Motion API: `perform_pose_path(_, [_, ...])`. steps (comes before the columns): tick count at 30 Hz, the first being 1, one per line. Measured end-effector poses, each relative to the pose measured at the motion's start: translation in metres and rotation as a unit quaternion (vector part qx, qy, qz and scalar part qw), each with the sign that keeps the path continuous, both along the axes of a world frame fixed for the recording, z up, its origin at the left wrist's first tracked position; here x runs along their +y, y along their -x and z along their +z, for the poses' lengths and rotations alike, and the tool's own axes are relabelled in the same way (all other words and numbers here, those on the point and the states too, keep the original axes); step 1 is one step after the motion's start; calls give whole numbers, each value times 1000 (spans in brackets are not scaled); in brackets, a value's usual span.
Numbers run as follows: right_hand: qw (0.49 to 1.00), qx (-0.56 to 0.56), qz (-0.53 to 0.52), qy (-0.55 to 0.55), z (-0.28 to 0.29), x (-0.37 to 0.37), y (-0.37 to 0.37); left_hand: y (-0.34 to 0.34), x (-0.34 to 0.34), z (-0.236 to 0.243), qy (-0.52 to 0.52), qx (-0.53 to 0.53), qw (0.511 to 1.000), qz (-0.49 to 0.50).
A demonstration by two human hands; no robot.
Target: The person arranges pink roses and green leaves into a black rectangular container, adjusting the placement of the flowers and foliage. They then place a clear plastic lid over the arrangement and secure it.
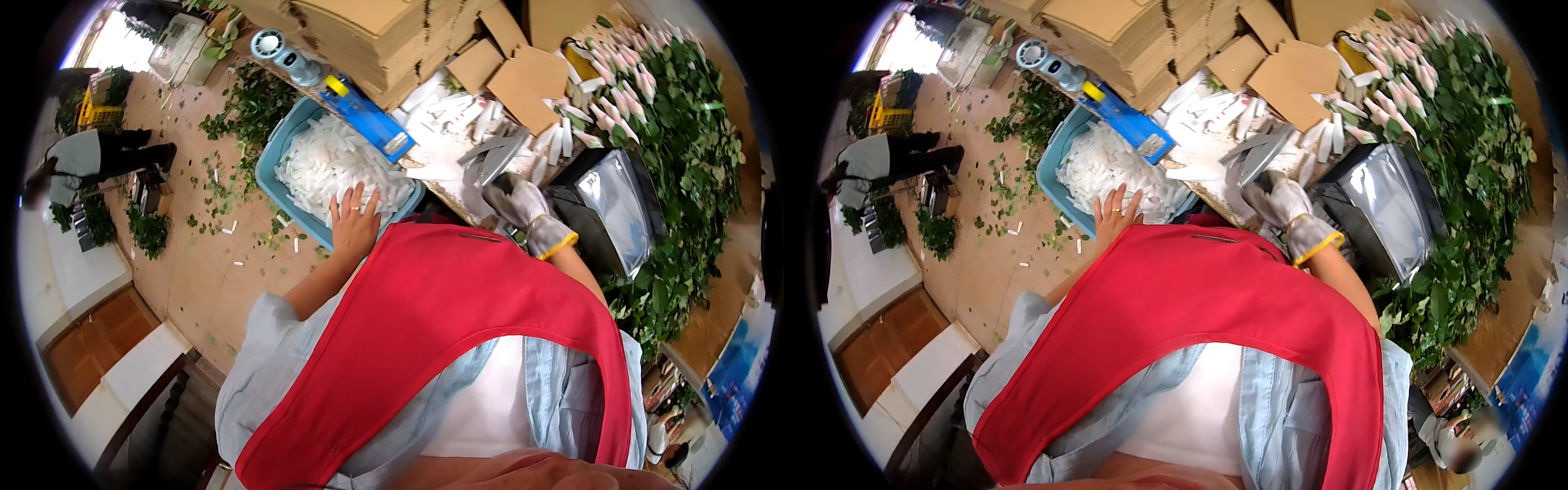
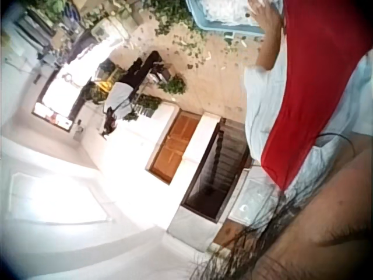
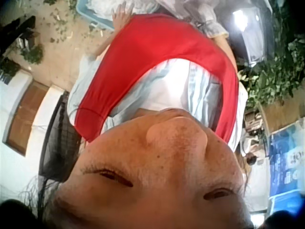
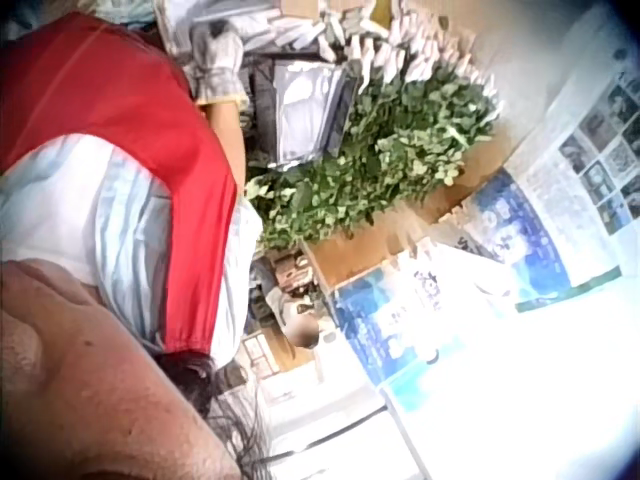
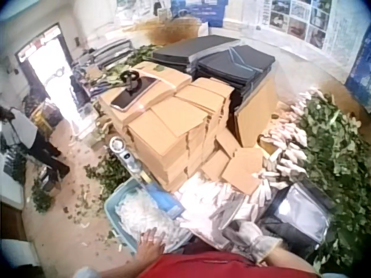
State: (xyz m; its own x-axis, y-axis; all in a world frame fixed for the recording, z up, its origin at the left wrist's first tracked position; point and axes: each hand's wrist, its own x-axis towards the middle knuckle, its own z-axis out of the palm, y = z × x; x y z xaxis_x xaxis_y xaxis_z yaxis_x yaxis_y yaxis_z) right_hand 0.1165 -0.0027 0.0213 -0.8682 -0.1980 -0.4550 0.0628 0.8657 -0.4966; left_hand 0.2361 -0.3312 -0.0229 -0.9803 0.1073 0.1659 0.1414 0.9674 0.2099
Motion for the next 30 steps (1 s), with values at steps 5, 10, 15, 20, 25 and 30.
perform_pose_path(5, [944,228,81,226,62,-75,29,16,0,-12,-209,-197,956,-54])
perform_pose_path(10, [957,14,249,146,65,-160,87,82,56,34,-224,-154,953,-134])
perform_pose_path(15, [919,178,128,329,52,-108,20,38,1,-13,-95,-102,977,-162])
perform_pose_path(20, [870,-390,-129,271,52,-33,-32,19,-28,18,-399,-225,888,48])
perform_pose_path(25, [903,-297,-14,311,-15,-29,-44,92,51,46,-646,-244,679,249])
perform_pose_path(30, [876,-211,-48,430,-14,10,-51,93,37,-6,-733,-316,524,299])
